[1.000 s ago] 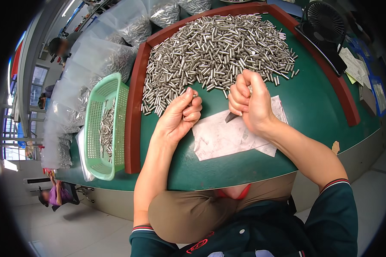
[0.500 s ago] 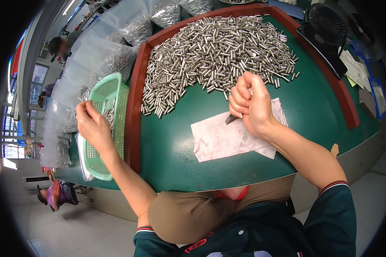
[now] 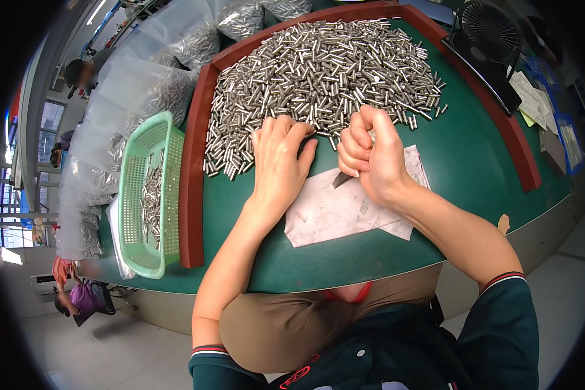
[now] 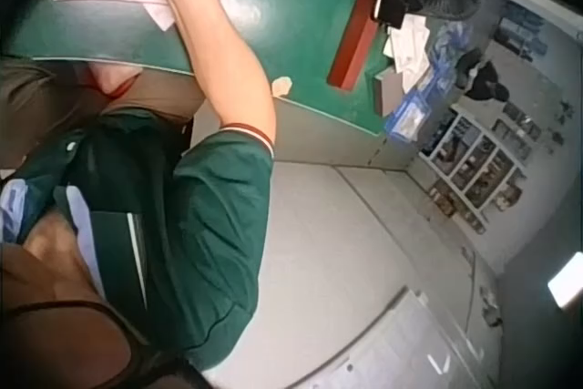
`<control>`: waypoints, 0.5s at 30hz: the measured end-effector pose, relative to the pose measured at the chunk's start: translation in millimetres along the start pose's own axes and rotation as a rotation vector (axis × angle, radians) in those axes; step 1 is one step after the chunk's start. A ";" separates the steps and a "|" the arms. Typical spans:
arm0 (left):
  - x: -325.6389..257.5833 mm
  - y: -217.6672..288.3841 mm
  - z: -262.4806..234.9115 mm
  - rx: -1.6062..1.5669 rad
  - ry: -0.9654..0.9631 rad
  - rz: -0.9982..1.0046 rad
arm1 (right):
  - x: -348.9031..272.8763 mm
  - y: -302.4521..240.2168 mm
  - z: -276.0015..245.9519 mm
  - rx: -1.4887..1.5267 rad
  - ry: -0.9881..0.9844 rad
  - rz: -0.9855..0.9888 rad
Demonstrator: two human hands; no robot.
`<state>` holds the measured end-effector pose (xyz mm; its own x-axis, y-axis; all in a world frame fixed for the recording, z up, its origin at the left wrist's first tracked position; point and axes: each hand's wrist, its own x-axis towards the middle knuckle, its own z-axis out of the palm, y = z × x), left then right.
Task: Inspecting and cleaning small cylindrical metal components using a small tool and a cloth at a factory workbench.
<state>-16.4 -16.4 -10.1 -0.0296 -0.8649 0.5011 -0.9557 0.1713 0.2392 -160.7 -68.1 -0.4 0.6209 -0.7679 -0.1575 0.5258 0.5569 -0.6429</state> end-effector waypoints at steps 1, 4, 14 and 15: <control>1.2 1.0 -0.6 0.012 -0.009 -0.001 | -0.4 -0.9 0.1 0.002 -0.001 -0.001; -0.1 0.2 1.4 0.015 -0.047 0.004 | -0.4 -2.4 -2.4 0.004 0.012 0.002; -9.7 4.6 -15.7 -1.015 -0.145 -0.625 | 0.2 -1.9 -2.4 0.006 0.011 -0.002; -11.9 -0.8 -16.7 -1.024 -0.205 -0.650 | 0.6 -2.0 -2.8 0.007 0.009 -0.003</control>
<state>-10.3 1.6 -2.4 0.2326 -0.9698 -0.0729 -0.1415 -0.1079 0.9840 -163.0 -70.5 -1.3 0.6141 -0.7724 -0.1620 0.5316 0.5565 -0.6385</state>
